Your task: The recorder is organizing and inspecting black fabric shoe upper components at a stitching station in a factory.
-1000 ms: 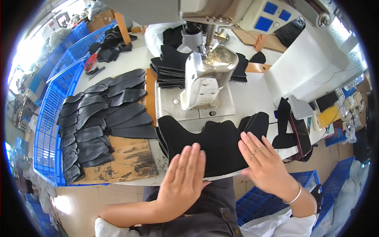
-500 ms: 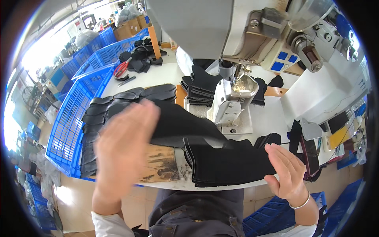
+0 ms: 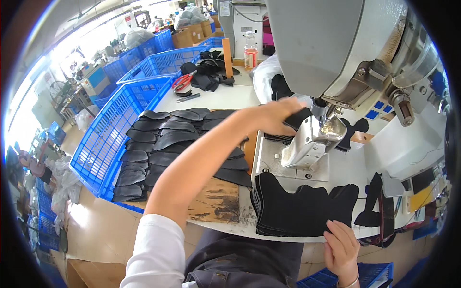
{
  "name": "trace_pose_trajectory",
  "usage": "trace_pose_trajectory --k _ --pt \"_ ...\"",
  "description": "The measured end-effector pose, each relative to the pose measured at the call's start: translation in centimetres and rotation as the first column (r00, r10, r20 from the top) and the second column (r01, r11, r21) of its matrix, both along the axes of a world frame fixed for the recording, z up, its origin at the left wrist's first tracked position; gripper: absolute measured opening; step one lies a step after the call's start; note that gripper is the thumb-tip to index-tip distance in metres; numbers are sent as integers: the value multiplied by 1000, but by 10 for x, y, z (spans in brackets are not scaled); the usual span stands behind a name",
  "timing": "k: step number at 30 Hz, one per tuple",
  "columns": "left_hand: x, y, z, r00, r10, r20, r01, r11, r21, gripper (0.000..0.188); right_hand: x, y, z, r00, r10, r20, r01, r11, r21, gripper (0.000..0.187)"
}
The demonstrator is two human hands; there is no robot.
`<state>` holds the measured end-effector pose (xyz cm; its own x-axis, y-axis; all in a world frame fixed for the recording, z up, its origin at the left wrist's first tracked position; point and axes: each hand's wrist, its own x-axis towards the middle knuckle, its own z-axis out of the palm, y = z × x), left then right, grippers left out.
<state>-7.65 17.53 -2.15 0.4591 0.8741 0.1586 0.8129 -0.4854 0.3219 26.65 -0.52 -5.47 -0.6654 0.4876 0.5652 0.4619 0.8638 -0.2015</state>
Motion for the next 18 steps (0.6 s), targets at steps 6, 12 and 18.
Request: trace_pose_trajectory --k 6,12,18 --pt "-108 -27 -12 855 455 -248 -488 868 -93 27 18 -7 -14 992 -45 -117 36 996 -78 28" --pt "-155 -42 -39 875 481 -57 -483 858 -171 28 18 -8 -16 986 -49 -159 34 995 -93 26" --pt "-147 -52 -27 945 328 -3 -317 911 -263 27 19 -11 -8 986 -47 -158 34 996 -84 21"
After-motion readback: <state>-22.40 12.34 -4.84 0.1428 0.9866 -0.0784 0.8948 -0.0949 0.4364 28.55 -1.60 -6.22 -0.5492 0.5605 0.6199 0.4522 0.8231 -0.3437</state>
